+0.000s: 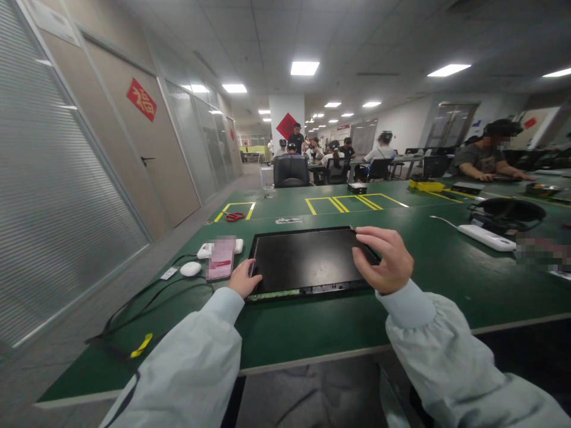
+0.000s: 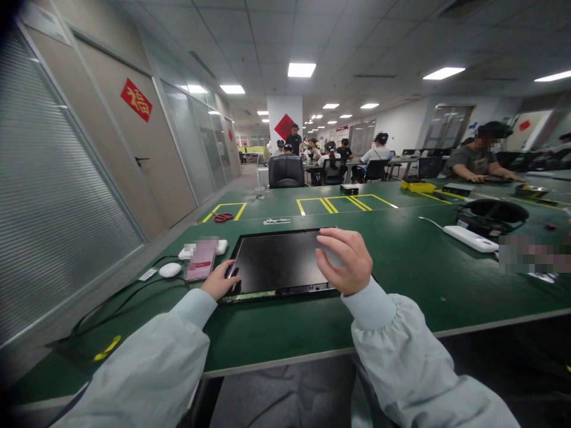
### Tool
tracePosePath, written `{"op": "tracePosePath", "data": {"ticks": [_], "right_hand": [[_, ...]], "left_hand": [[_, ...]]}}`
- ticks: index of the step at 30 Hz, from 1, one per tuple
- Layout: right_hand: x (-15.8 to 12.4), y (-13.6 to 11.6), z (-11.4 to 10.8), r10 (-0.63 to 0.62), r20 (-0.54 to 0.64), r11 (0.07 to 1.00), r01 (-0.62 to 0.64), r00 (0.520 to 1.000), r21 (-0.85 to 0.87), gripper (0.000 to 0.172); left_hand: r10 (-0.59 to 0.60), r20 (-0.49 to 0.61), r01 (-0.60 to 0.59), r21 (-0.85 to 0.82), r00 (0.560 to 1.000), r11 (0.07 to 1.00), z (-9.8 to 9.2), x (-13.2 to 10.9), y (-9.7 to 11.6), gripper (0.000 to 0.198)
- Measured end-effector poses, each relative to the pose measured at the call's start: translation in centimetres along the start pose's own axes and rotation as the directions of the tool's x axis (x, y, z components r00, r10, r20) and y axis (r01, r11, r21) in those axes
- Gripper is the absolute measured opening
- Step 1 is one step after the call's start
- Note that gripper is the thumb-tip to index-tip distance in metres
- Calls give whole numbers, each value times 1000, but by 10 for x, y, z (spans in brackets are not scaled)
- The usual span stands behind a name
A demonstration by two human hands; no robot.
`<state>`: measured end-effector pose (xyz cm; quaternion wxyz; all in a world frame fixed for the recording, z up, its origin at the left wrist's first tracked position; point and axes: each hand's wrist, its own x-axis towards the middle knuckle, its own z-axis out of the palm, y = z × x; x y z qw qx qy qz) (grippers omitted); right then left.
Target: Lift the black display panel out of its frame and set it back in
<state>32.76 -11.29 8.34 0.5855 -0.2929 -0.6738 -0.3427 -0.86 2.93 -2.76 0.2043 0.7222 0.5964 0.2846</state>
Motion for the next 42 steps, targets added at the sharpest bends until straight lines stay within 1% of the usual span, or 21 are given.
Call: {"op": "tracePosePath", "data": {"ticks": [3,4,5,6,7,8,9,11,12,14,15,16,17,20,23,27,31,33,35,38,42], "right_hand": [[-9,13,4,60,-8,998,-60,998,-21,22],[-13,21,6,120,0,992,-120,993,-36,17],[-19,31,8,195,14,979,-194,981,-60,18],[-27,42,9,284,48,956,-279,958,-89,21],[-36,54,10,382,85,922,-372,920,-108,22],[-46,67,10,487,86,871,-477,869,-118,24],[-57,79,9,598,67,799,-588,799,-125,25],[-82,103,7,783,95,622,-773,614,-126,30],[-94,113,5,864,120,502,-857,489,-120,34],[-115,130,2,976,133,181,-981,170,-73,42],[-122,136,1,985,138,114,-991,103,-76,48],[-128,141,0,988,136,82,-994,71,-75,53],[-132,145,-1,990,131,57,-995,47,-78,52],[-138,151,-1,991,128,48,-990,31,-132,39],[-139,150,-2,988,146,84,-966,49,-244,29],[-139,142,-1,972,206,189,-887,110,-421,22],[-138,134,5,931,311,338,-778,192,-530,19],[-139,132,7,911,348,392,-722,221,-569,20],[-139,132,8,901,366,420,-675,232,-607,23],[-141,133,8,895,380,438,-619,234,-651,27],[-143,134,7,888,397,455,-570,232,-685,30]], "left_hand": [[6,-2,-6,6,1000,1000,0,0,0,58],[8,-4,-8,8,1000,1000,1,0,0,58],[10,-7,-10,10,1000,1000,1,0,0,57],[12,-11,-12,12,1000,1000,1,1,0,57],[15,-15,-14,13,1000,1000,1,1,0,57],[17,-19,-17,15,1000,1000,1,0,0,57],[20,-21,-19,17,1000,1000,1,0,0,57],[23,-22,-23,22,999,999,0,0,0,56],[25,-21,-24,26,999,999,0,-1,1,56],[29,-19,-28,35,999,999,-1,-1,2,57],[29,-19,-29,40,999,999,-1,-2,2,57],[28,-21,-27,45,999,999,-1,-2,3,57],[24,-24,-23,49,999,999,-1,-3,3,57],[-3,-36,5,45,999,999,-1,-4,3,54],[-40,-57,41,14,998,999,-2,-5,1,48],[-88,-97,79,-87,991,993,-4,-6,-3,45],[-118,-118,84,-259,986,962,-5,-6,-3,47],[-144,-125,91,-358,982,929,-7,-5,0,47],[-178,-132,99,-456,975,885,-8,-2,3,46],[-241,-124,125,-587,963,800,-8,1,6,48],[-351,-60,205,-716,934,668,-5,2,6,55]]}}
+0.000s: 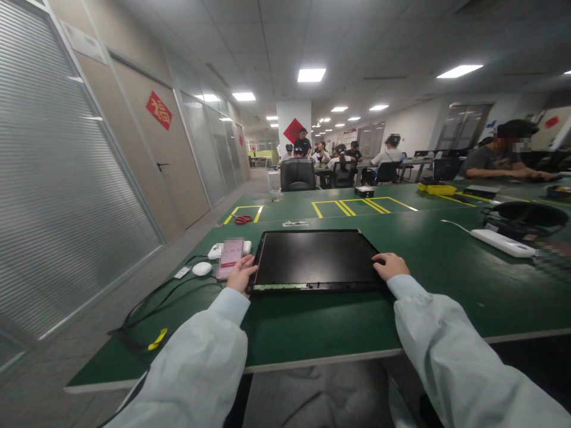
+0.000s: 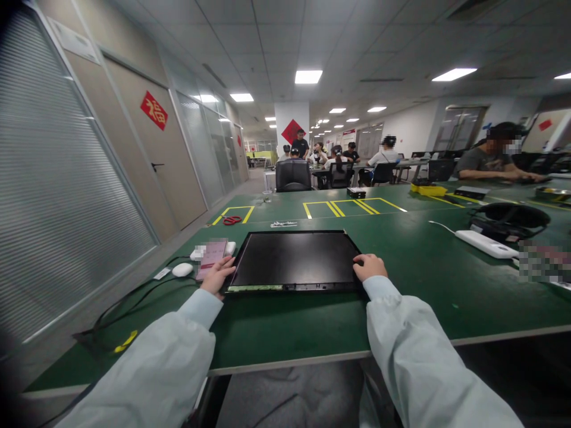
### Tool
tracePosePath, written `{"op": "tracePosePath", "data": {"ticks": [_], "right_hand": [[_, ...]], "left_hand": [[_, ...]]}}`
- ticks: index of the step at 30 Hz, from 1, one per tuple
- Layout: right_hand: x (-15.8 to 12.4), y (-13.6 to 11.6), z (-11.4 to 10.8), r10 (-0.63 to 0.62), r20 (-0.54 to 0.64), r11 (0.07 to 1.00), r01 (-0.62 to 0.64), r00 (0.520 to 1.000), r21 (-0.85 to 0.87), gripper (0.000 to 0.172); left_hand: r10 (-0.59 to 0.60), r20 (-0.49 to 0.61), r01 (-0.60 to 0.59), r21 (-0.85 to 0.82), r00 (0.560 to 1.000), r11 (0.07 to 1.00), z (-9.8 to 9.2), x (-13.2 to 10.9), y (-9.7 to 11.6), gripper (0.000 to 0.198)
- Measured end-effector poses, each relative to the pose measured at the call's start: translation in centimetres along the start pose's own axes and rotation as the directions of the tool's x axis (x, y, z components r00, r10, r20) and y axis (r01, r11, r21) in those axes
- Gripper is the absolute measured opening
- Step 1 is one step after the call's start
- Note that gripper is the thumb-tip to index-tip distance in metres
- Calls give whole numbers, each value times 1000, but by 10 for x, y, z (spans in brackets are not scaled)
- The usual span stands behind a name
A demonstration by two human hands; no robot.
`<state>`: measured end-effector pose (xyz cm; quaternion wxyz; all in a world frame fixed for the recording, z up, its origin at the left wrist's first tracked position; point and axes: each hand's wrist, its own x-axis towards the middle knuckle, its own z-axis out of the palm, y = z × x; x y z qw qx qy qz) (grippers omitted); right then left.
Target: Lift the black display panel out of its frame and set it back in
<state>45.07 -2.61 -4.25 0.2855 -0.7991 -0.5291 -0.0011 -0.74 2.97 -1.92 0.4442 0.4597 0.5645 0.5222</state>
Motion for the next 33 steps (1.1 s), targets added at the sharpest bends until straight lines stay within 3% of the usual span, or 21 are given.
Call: {"op": "tracePosePath", "data": {"ticks": [5,9,17,24,26,30,33], "right_hand": [[0,2,1,-29,5,999,29,1000,-33,30],[2,3,3,-47,-4,998,47,999,-50,29],[6,7,4,-47,-13,997,46,999,-69,30],[10,9,7,-33,-24,997,31,999,-65,34],[10,10,8,-37,-32,997,35,999,-64,37],[10,10,8,-47,-33,996,45,998,-73,40],[10,8,7,-59,-18,995,57,998,-77,39]], "left_hand": [[-157,19,158,-157,987,975,-1,-1,-3,58],[-204,63,213,-278,977,937,-1,-4,0,65],[-197,100,221,-420,975,880,3,-11,7,65],[-155,129,194,-399,980,896,3,-6,5,71],[-145,132,185,-377,981,907,3,-5,3,65],[-134,134,169,-306,982,937,2,-4,1,34],[-108,138,139,-239,984,961,0,-4,1,27]]}}
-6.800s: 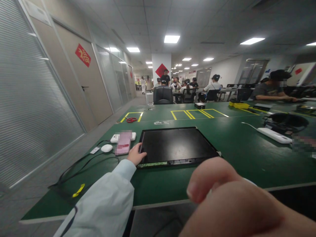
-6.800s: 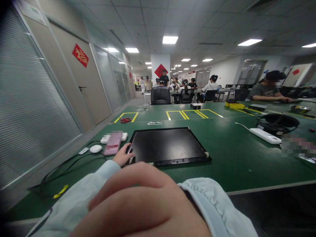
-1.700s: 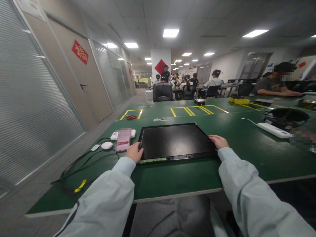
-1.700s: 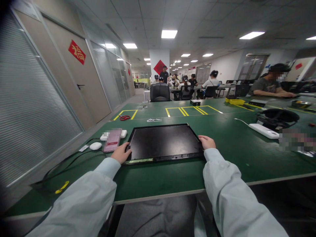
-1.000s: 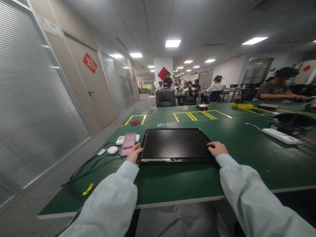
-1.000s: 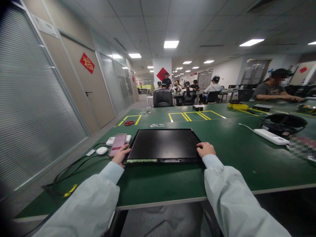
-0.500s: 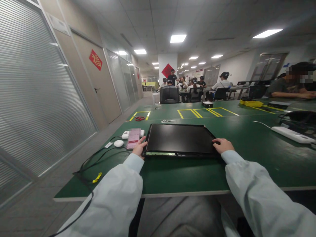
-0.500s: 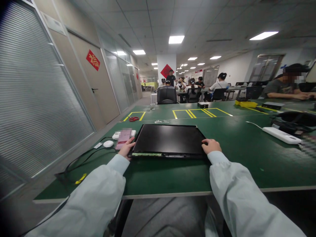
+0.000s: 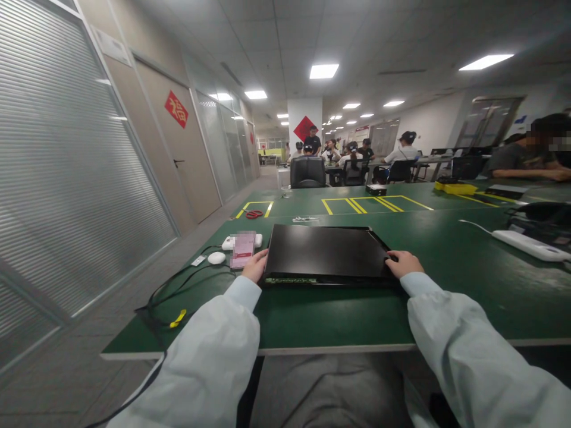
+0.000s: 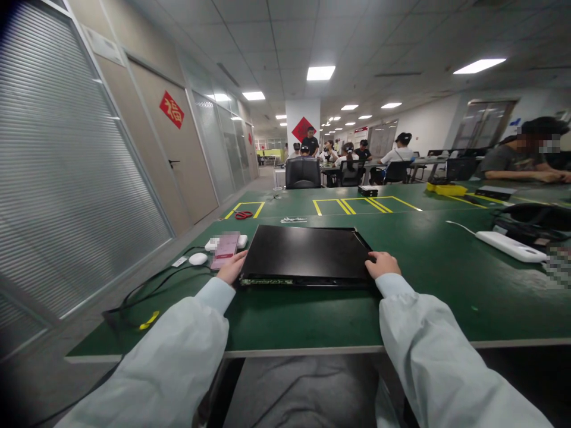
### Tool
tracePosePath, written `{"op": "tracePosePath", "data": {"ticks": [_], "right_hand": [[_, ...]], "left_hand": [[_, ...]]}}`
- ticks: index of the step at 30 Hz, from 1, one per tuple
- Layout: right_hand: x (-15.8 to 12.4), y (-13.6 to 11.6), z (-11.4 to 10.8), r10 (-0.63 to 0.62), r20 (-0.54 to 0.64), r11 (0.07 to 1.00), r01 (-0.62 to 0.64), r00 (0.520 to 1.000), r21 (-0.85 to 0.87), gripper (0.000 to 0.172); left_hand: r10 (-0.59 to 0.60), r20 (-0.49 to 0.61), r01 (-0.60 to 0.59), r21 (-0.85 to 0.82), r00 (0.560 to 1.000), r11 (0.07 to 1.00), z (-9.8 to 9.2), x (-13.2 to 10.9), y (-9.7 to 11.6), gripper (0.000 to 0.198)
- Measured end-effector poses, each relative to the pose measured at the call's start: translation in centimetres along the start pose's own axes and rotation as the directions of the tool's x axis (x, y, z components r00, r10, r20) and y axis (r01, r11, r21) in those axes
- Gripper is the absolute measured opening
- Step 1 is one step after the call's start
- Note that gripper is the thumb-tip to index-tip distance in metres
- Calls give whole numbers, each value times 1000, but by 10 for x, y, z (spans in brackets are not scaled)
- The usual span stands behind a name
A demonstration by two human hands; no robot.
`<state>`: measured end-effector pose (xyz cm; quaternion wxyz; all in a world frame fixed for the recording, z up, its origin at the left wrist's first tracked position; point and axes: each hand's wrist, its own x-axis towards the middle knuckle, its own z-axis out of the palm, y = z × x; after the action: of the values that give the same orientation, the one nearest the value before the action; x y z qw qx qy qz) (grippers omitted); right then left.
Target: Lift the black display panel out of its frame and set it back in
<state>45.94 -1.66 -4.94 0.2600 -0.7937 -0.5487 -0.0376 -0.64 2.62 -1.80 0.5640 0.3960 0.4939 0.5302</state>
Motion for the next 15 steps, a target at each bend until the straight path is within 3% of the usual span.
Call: {"op": "tracePosePath", "data": {"ticks": [11,15], "right_hand": [[-6,1,-1,7,-37,998,-5,999,64,40],[-9,0,-1,-1,-89,992,12,996,124,37]], "left_hand": [[119,59,-121,43,991,992,3,-2,-3,32],[160,87,-163,30,983,986,0,-6,-3,45]]}}
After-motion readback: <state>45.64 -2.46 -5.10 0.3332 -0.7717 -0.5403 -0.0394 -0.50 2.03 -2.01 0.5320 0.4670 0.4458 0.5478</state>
